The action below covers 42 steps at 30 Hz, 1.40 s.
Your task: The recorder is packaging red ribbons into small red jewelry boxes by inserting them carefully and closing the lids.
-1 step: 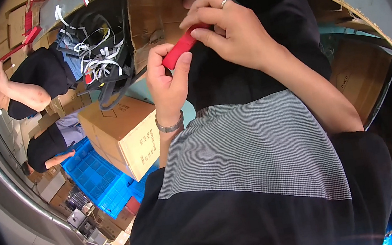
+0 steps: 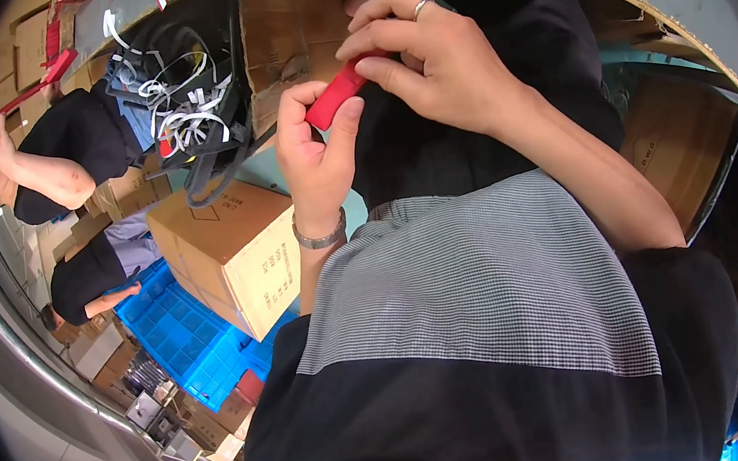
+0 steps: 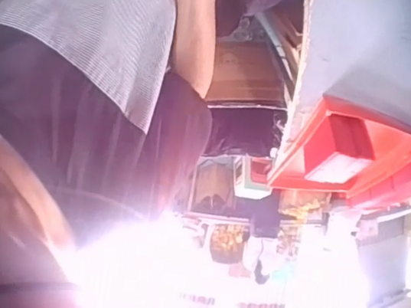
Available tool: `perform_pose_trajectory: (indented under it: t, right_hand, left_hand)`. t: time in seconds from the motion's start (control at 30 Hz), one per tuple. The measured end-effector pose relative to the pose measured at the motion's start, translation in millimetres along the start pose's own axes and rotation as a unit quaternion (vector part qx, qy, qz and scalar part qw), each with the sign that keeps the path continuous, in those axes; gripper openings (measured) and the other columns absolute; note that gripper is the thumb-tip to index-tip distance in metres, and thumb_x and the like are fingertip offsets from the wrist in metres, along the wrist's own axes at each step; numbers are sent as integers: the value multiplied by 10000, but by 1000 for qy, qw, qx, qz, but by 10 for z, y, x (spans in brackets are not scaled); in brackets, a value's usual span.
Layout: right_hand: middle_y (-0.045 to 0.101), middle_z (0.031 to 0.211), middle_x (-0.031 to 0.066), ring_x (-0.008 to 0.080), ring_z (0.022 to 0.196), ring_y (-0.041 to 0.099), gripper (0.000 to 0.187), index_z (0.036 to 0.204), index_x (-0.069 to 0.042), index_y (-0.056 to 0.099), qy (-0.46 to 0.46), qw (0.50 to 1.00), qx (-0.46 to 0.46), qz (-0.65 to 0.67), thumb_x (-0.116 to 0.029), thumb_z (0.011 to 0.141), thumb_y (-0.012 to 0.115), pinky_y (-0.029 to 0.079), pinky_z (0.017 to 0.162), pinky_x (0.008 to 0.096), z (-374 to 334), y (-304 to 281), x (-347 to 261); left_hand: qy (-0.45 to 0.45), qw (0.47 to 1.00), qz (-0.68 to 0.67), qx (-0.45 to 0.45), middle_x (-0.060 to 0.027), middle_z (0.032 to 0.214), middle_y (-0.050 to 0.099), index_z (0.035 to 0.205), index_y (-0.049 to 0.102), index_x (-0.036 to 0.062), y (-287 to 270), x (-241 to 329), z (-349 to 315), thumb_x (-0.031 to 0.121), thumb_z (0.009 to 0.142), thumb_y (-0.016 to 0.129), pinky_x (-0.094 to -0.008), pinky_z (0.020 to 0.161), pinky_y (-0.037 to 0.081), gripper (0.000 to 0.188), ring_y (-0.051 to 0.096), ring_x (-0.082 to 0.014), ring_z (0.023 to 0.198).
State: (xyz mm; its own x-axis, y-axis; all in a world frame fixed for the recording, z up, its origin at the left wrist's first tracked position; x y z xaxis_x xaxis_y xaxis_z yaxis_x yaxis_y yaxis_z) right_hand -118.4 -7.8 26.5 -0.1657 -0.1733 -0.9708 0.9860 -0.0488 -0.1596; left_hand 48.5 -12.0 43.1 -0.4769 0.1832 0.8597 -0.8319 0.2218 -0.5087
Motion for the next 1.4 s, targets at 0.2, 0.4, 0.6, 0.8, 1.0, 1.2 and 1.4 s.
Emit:
perform_pose_trajectory:
  t: [0.2,0.4,0.6,0.8,1.0,1.2,1.4]
  right_hand:
    - [613,1004,16,160,715,632,128,852,-82,692,-131,987,39,-87,-93,726,707,503,590,256,-45,60,-98]
    - [609,990,36,195,697,624,50,729,-32,629,-47,998,8,-32,-28,697,667,508,592,279,-71,17,-368]
    - [593,985,46,185,654,576,67,708,0,625,53,998,-7,-33,-62,717,648,477,627,307,-24,-48,-255]
    - [592,995,57,220,774,602,68,716,-2,635,39,996,9,-82,-68,731,646,483,688,324,-33,-30,-146]
    - [584,1001,61,250,822,614,68,723,-6,638,30,993,18,-108,-71,731,658,499,704,340,-45,-13,-139]
    - [569,1013,68,258,796,618,73,752,-20,609,33,990,10,-139,-58,725,665,505,687,349,-56,1,-155]
    - [571,998,31,58,653,496,356,1110,-46,538,139,985,0,104,-71,778,664,428,595,208,24,-109,111]
  left_hand:
    - [38,995,95,3,-95,799,588,909,555,32,35,54,-4,116,750,724,-351,712,404,246,529,-274,758]
    - [55,990,127,8,-100,815,577,902,555,37,38,8,3,71,712,712,-357,737,379,249,526,-290,768]
    - [110,983,144,36,-92,797,566,884,550,49,59,98,-19,47,696,711,-363,732,365,248,522,-281,762]
    - [113,984,135,26,-88,784,553,895,544,40,135,111,-29,62,738,720,-318,672,395,237,525,-240,719]
    - [121,984,127,19,-87,773,535,917,542,25,169,91,-33,60,767,715,-279,601,418,233,526,-198,664]
    - [116,988,96,24,-82,755,522,883,543,25,177,93,-40,49,771,685,-301,650,384,181,497,-216,685]
    - [34,996,-61,62,-16,726,490,835,537,23,66,-50,-63,49,858,591,-219,542,331,64,419,-89,628]
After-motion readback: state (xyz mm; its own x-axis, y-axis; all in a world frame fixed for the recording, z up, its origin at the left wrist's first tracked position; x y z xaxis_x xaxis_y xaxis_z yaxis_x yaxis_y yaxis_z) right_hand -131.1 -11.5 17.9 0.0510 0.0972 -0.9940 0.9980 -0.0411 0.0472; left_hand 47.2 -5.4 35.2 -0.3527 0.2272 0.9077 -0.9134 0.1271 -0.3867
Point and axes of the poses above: each hand's wrist, its own z-axis towards the middle knuckle, its own y-axis out of the palm, x = y × z, the point moved 5 cm from there along z, towards the middle knuckle
